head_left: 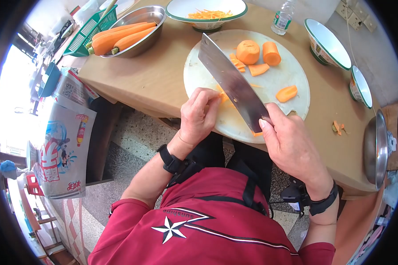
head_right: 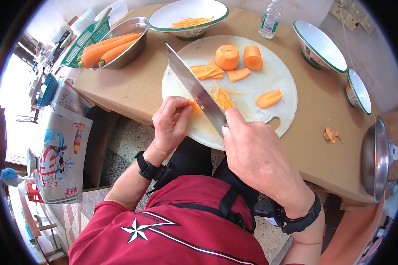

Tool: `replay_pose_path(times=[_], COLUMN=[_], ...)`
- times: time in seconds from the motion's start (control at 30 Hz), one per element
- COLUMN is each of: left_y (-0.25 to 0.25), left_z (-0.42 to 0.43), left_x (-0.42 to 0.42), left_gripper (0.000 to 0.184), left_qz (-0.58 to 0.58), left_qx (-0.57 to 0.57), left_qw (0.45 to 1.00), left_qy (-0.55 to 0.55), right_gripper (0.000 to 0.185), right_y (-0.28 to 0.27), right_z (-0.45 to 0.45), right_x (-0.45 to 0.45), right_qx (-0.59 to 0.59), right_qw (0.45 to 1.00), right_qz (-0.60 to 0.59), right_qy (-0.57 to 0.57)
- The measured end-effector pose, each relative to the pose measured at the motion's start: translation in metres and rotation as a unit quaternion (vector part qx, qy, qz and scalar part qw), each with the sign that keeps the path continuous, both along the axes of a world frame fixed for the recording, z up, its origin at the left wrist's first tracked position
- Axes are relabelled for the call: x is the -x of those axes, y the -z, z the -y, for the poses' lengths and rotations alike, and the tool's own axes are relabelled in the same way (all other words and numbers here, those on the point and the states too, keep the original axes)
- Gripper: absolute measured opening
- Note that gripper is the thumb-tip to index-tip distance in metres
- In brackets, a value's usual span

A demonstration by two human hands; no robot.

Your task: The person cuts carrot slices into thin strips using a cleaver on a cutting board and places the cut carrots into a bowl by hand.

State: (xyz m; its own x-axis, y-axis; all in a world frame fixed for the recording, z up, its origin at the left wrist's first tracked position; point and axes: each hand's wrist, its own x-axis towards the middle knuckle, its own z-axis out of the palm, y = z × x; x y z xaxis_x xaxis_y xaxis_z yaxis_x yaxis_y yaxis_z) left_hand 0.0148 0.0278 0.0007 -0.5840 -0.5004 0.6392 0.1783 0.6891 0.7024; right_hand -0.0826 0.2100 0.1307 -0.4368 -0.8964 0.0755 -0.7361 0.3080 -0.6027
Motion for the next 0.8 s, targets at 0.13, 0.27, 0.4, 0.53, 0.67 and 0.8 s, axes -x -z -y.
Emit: replay_pose_path(times=[0.13,0.27,0.4,0.53,0.67,0.8], left_y=[0.002,0.006,0.004,0.004,0.007,0.004], left_z=[0.002,0.003,0.002,0.003,0.002,0.001], left_x=[0.0,0.001,0.0,0.0,0.004,0.002], left_gripper=[0.014,0.013,0.014,0.015,0.015,0.014], left_qz=[0.005,-0.007,0.001,-0.005,-0.037,-0.031], left_qx=[0.014,0.023,0.032,0.032,0.024,0.024], left_qw=[1.0,1.0,0.999,0.999,0.999,0.999], left_qy=[-0.004,-0.003,-0.005,-0.009,-0.016,-0.014], right_gripper=[0.011,0.011,0.012,0.013,0.015,0.017], right_y=[-0.004,0.005,0.01,0.01,0.019,0.023], right_z=[0.002,0.005,0.008,0.015,0.024,0.031], right_x=[0.0,0.002,0.004,0.008,0.011,0.013], right_qx=[-0.027,-0.014,0.007,-0.027,-0.029,-0.059], right_qw=[1.0,1.0,0.998,0.999,0.999,0.997], right_qz=[-0.004,-0.009,-0.046,-0.011,0.003,-0.003], right_qy=[-0.01,-0.019,-0.045,-0.038,-0.025,-0.044])
